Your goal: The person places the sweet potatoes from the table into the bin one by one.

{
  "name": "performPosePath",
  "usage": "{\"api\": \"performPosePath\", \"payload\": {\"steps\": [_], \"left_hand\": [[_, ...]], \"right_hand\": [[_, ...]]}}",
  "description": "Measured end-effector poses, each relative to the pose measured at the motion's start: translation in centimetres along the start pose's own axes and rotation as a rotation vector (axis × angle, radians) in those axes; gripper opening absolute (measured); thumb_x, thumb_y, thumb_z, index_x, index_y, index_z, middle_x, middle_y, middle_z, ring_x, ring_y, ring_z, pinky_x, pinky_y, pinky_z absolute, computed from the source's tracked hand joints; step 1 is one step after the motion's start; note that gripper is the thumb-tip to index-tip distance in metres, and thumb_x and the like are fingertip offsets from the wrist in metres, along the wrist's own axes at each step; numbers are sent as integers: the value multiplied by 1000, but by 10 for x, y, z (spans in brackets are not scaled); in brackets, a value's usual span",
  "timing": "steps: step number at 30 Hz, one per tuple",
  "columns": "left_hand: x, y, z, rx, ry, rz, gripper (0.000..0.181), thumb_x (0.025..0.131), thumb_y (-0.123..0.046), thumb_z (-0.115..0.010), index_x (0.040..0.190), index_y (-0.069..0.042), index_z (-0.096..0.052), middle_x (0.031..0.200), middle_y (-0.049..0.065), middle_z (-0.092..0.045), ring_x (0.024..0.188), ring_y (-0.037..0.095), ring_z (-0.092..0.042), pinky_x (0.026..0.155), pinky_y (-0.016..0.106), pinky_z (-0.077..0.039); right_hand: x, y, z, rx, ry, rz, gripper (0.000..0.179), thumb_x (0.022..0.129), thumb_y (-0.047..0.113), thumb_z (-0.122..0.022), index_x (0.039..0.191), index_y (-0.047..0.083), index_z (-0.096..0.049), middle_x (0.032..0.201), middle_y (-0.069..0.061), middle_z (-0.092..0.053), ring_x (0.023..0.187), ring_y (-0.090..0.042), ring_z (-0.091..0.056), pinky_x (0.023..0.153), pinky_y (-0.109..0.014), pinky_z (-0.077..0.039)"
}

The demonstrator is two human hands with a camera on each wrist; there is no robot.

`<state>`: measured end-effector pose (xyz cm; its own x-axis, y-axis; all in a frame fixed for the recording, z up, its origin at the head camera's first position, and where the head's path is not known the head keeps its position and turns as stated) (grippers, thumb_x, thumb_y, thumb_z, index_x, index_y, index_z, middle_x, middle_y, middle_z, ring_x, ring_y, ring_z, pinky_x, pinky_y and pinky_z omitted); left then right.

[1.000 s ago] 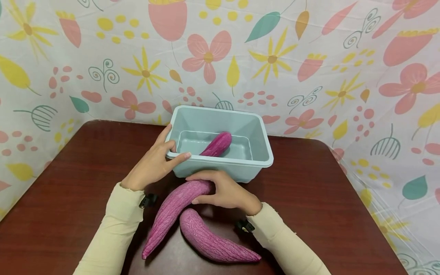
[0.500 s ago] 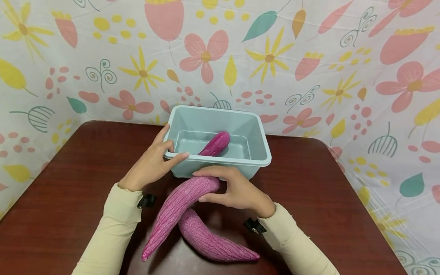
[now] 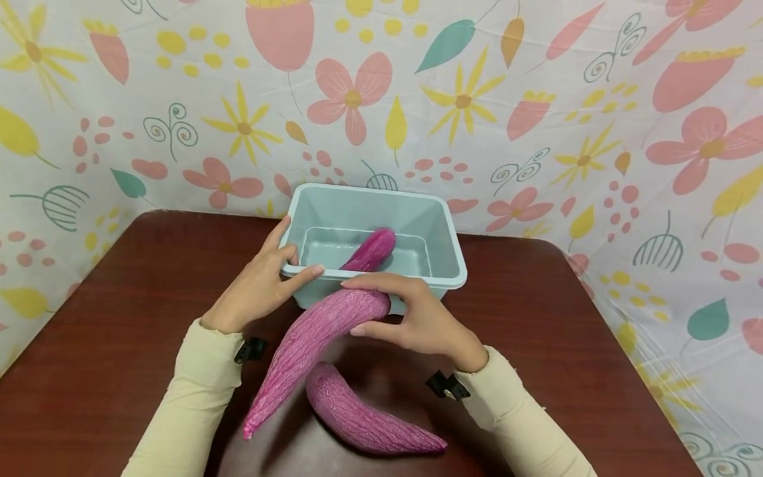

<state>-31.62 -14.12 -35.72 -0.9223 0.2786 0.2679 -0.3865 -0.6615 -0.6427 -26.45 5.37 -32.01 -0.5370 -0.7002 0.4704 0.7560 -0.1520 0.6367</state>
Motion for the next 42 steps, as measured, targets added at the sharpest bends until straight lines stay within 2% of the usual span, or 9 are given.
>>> {"api": "performPosePath", "payload": {"steps": [8,15,22,26,31,33,36,38,42], "left_hand": [[0,0,4,30,-8,-5,44,100,-48,-63,83,-10,-50,170,17,-5,144,40,-39,84,44,-47],[0,1,4,-3,5,-37,27,102,-22,-64,86,-7,-49,170,19,-6,116,35,-59,76,40,-47],[-4,-9,6,-16,-5,-171,7,102,-12,-61,100,-5,-63,157,24,-37,157,33,-9,91,46,-51],[-4,-3,5,-64,11,-75,42,101,-40,-65,133,-12,-65,165,11,-28,157,26,-12,107,55,-43],[-4,6,3,-75,20,53,92,96,-57,-65,164,-16,-18,171,6,-7,136,28,-48,107,55,-42],[-2,5,4,-40,15,43,85,97,-55,-65,157,-6,-31,171,10,-9,125,28,-54,98,50,-47],[-1,3,3,1,12,21,55,99,-52,-64,118,0,-61,171,14,-7,114,28,-58,82,43,-48],[0,3,3,8,13,14,47,99,-52,-63,93,-5,-61,171,13,-5,122,30,-57,77,40,-47],[1,3,-1,-10,20,14,47,99,-53,-62,87,-8,-54,171,12,-3,138,34,-48,78,40,-45]], "right_hand": [[14,7,25,-19,-90,37,57,80,12,-89,133,9,-67,128,3,-69,118,-17,-63,101,-34,-49],[29,3,46,-8,-141,37,56,82,3,-86,133,7,-66,129,-3,-68,108,-18,-65,91,-31,-53],[42,-19,72,0,-199,-101,56,85,2,-83,137,13,-64,134,0,-65,106,-15,-65,91,-28,-53],[49,-30,84,3,-209,-148,54,88,6,-81,138,14,-63,136,2,-64,109,-15,-64,95,-28,-52],[60,-44,98,-7,-235,-196,52,89,11,-81,137,10,-64,135,-2,-65,112,-14,-64,99,-27,-50],[64,-51,103,-22,-243,-216,52,89,12,-82,137,8,-64,134,-3,-65,112,-13,-64,98,-26,-50],[68,-59,110,-46,-248,-244,52,88,13,-82,137,8,-64,132,-5,-66,108,-14,-64,95,-25,-50],[70,-65,114,-77,-249,-264,52,88,14,-83,136,8,-64,129,-5,-67,105,-13,-65,92,-23,-50],[73,-74,119,-156,-232,-312,53,87,17,-84,136,11,-65,119,-6,-71,97,-13,-66,84,-22,-50]]}}
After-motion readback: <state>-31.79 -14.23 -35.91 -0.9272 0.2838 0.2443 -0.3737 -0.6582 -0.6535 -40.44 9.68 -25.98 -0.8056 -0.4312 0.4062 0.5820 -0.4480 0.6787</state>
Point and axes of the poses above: each hand's wrist, its own x-axis towards the middle knuckle, its own z-axis out of the back of the hand, y = z × x, the point moved 9 cm from there along x, towards the middle knuckle
